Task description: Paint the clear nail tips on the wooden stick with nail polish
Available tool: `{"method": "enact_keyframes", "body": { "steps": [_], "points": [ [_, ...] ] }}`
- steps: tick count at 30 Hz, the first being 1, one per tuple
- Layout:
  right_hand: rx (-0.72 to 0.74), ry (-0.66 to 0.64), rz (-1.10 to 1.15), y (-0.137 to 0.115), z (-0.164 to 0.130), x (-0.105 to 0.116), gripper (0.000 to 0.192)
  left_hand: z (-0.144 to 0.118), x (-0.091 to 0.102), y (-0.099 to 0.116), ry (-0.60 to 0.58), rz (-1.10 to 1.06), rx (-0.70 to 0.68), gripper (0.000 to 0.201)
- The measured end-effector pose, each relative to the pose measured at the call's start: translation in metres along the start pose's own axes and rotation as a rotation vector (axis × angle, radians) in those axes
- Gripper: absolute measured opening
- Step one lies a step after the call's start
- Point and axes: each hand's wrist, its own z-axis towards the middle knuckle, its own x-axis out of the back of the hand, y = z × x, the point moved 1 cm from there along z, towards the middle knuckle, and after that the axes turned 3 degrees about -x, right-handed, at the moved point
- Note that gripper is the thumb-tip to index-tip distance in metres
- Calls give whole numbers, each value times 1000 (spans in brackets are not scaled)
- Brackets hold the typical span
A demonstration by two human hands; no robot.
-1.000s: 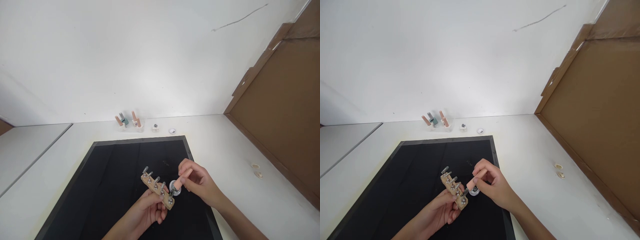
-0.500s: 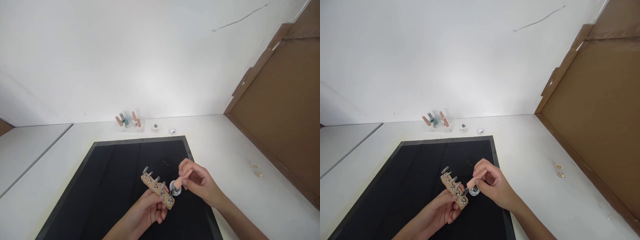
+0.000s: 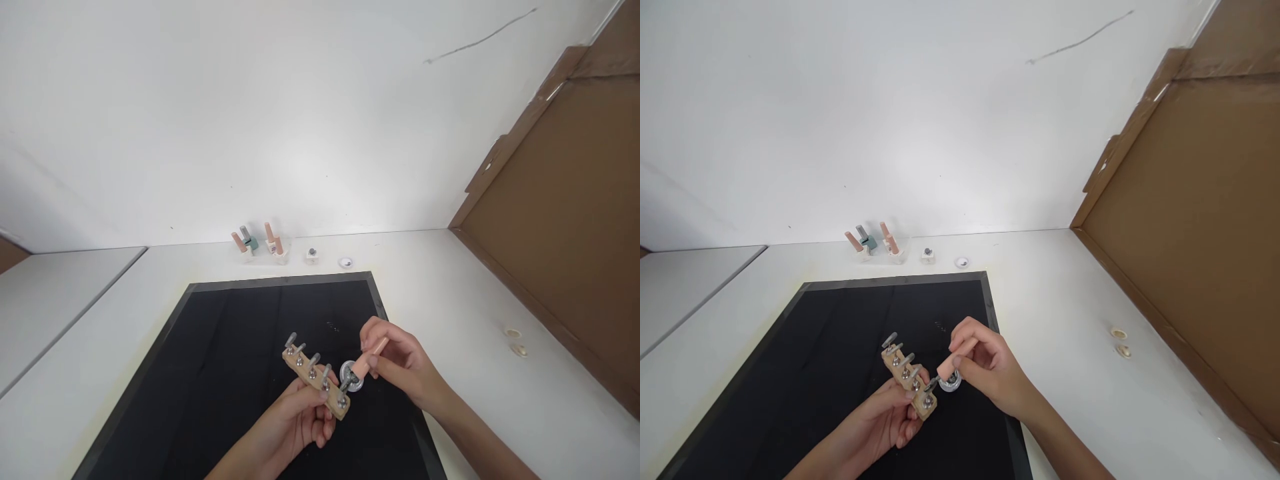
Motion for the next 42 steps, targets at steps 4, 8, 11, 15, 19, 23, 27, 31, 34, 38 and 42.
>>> {"method": "enact_keyframes", "body": {
  "steps": [4, 8, 11, 15, 19, 23, 27, 31, 34, 38, 42],
  "points": [
    [-10, 2, -42, -2, 1, -1, 3, 1, 1, -1, -6, 2, -6, 26],
    [-23, 103, -57, 0, 4, 1, 5, 2, 4, -2, -21, 4, -19, 24],
    [-47, 150, -39, 1, 4, 4, 6, 2, 4, -2, -35, 10, -28, 23],
    [-41, 130, 13, 1, 3, 3, 7, 1, 2, 0, -39, 33, -41, 22],
    [-69, 104, 120, -4, 2, 0, 19, -2, 0, 1, -10, 67, -60, 22],
    [-128, 101, 214, -9, 3, 0, 27, -4, -3, 2, 11, 138, -91, 24],
    [-152, 109, 205, -9, 2, 2, 17, -5, -7, 4, 21, 203, -127, 28],
    [-141, 94, 201, -7, 1, 1, 14, -6, -9, 5, 45, 219, -172, 35],
    [-144, 58, 196, -7, 2, 0, 14, -5, -10, 6, 61, 233, -175, 39],
    [-137, 32, 144, -6, 2, -1, 15, -5, -10, 6, 65, 247, -171, 39],
    [-129, 44, 76, -5, 1, -1, 12, -5, -10, 6, 45, 243, -162, 37]
  ]
}}
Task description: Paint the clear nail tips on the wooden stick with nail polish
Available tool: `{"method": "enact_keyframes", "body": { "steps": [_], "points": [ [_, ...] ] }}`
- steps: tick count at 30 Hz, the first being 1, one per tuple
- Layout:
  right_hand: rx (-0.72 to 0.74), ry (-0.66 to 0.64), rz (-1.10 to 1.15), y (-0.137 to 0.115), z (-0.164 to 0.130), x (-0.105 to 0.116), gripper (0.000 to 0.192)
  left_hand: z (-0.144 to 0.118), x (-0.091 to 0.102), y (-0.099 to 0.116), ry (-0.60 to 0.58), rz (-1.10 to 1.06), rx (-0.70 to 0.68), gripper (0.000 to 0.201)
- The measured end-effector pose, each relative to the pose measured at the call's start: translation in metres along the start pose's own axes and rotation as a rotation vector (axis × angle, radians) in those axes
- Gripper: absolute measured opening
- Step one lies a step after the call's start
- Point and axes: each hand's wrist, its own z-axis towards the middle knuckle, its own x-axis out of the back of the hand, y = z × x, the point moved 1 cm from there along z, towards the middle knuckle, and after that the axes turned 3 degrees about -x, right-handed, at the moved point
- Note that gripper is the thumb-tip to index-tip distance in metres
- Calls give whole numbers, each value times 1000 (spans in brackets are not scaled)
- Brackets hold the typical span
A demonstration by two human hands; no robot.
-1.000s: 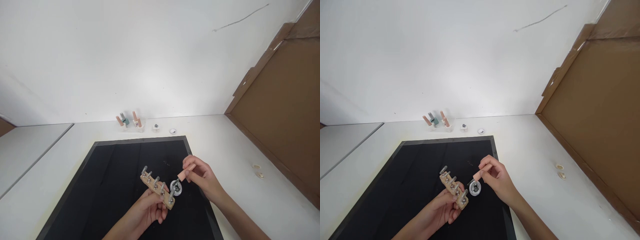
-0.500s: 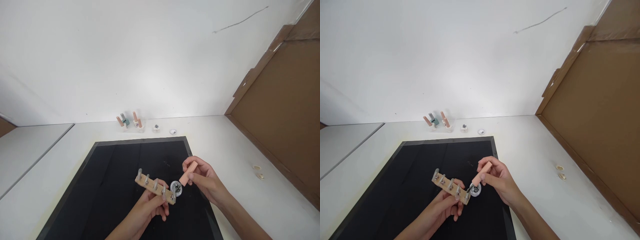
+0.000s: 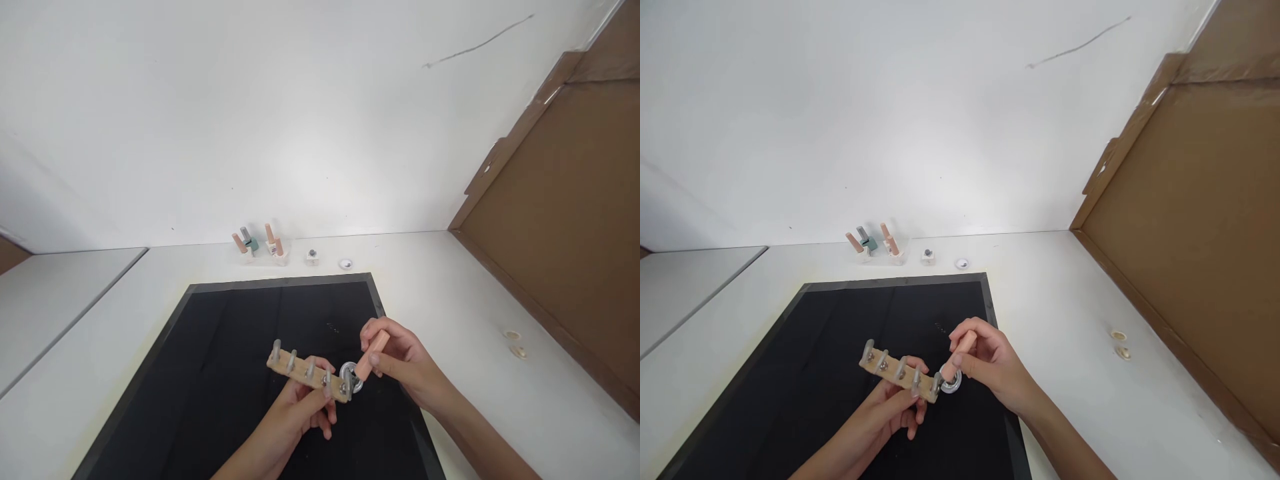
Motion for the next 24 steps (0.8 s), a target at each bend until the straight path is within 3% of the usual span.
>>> {"method": "enact_keyframes", "body": {
  "steps": [10, 19, 24],
  "points": [
    [21, 124, 45, 1, 1, 3, 13, 0, 0, -2, -12, -12, 22, 37],
    [-31, 34, 67, 2, 1, -2, 17, -2, -1, 0, -9, 17, 35, 35],
    [-35, 73, 46, 4, 2, 0, 15, -1, 0, -1, -18, 19, 43, 36]
  ]
}}
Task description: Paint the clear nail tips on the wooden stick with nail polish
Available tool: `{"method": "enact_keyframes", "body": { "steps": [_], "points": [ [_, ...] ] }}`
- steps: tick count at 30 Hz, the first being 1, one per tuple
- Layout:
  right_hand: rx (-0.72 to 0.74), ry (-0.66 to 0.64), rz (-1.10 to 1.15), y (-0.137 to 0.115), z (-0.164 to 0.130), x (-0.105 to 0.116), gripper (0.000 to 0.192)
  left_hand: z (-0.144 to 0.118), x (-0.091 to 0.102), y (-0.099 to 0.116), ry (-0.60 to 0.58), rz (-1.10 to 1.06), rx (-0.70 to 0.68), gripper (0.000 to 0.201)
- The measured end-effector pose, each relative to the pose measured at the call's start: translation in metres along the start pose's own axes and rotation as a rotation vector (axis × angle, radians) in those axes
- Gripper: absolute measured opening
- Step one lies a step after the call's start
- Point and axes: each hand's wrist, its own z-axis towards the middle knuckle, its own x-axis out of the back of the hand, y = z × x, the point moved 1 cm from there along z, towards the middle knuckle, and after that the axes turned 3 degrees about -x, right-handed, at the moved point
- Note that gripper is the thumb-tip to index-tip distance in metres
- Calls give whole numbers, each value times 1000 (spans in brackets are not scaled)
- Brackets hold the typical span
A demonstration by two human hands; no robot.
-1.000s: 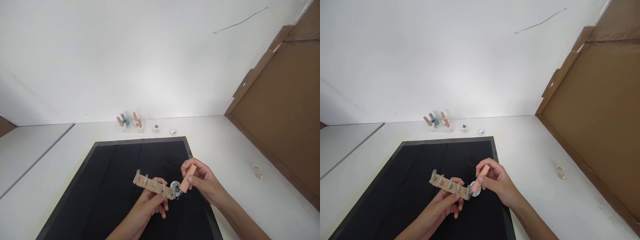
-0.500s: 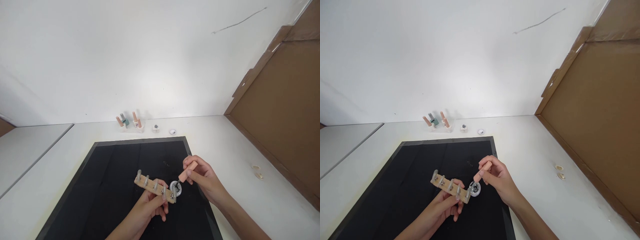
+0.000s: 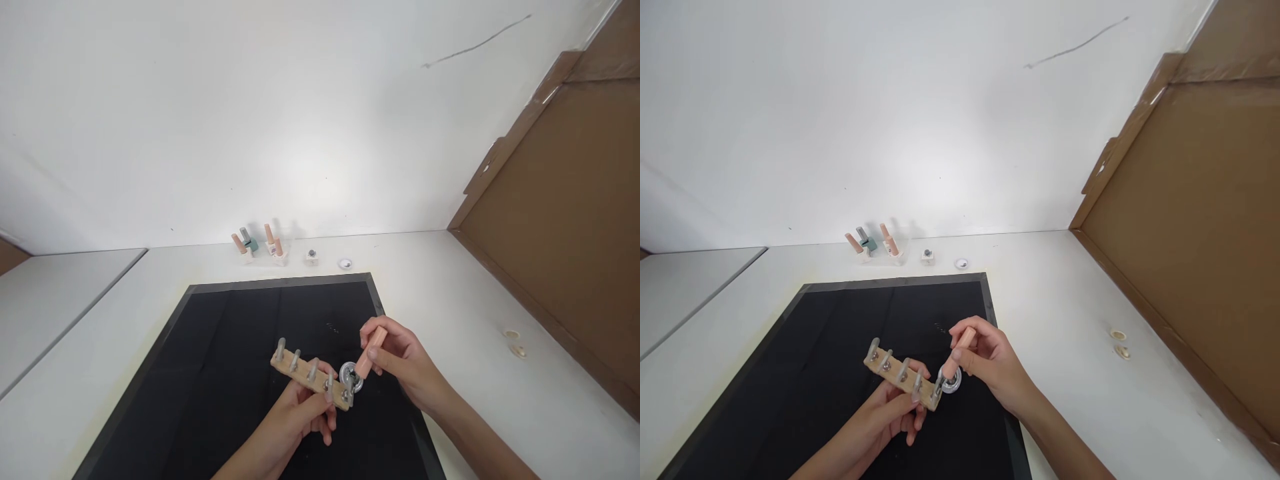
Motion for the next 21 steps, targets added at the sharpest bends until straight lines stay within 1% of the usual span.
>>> {"method": "enact_keyframes", "body": {
  "steps": [4, 6, 9, 13, 15, 21],
  "points": [
    [22, 77, 2, 0, 1, 2, 14, 2, 1, -1, -6, -16, 7, 38],
    [24, 91, 13, -1, 1, 3, 13, 2, 1, -1, -8, -14, 1, 39],
    [26, 54, 37, -1, 0, 2, 14, 1, 0, 0, 0, -11, 10, 38],
    [8, -45, 34, 1, -1, -1, 14, 0, 0, 1, -4, -6, 13, 37],
    [-2, -53, 19, 2, -2, -2, 13, 1, 0, 1, -8, -5, 10, 38],
    [5, 78, -15, 4, 1, 2, 14, 2, 2, -3, -26, -6, -6, 36]
  ]
}}
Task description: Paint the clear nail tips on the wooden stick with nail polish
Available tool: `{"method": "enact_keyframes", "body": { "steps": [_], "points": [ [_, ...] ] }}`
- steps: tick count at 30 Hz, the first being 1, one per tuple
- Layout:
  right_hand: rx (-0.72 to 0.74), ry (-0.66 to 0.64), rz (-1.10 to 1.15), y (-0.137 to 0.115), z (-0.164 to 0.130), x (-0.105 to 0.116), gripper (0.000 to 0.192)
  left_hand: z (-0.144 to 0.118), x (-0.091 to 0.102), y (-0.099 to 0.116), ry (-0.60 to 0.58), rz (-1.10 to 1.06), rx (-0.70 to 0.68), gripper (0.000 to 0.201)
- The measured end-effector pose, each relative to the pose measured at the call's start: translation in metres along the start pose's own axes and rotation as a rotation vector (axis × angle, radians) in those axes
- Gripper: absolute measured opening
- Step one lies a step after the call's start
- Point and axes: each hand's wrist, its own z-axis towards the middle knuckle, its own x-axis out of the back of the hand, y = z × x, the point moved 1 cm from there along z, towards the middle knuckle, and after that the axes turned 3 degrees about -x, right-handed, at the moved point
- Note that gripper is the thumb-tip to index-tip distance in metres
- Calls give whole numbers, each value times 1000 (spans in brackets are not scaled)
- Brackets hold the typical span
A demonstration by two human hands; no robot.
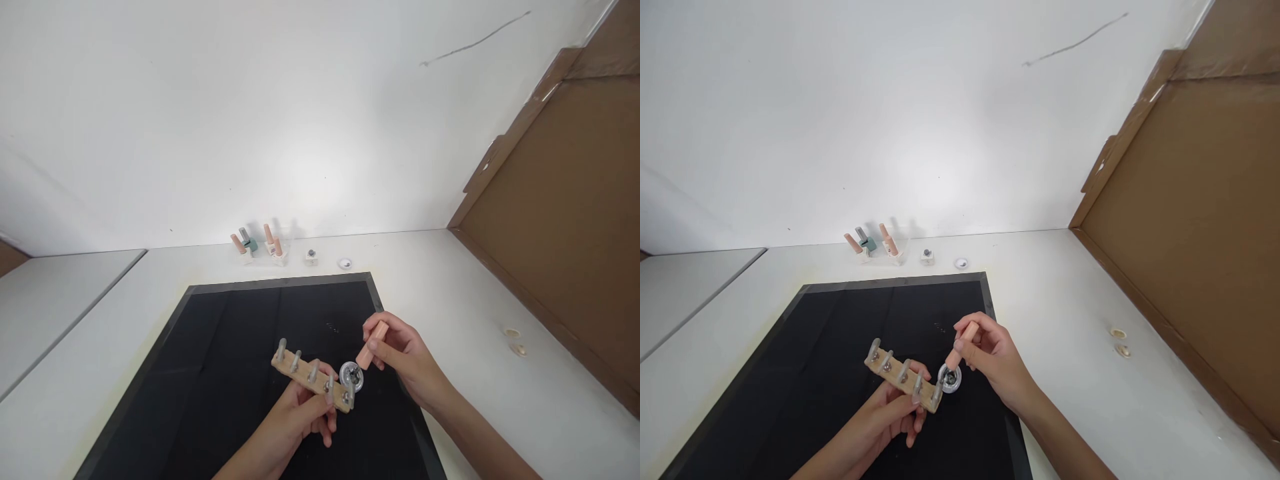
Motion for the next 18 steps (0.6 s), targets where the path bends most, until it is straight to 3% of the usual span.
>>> {"method": "enact_keyframes", "body": {
  "steps": [4, 13, 18],
  "points": [
    [23, 16, 20, -1, 0, 1, 14, -2, 0, 1, 3, 11, 3, 35],
    [11, -171, -4, -6, -3, -4, 12, 3, -1, -3, -6, 108, -53, 31],
    [0, -100, -55, -5, -2, -3, 11, 3, -1, -4, -38, 112, -65, 35]
  ]
}}
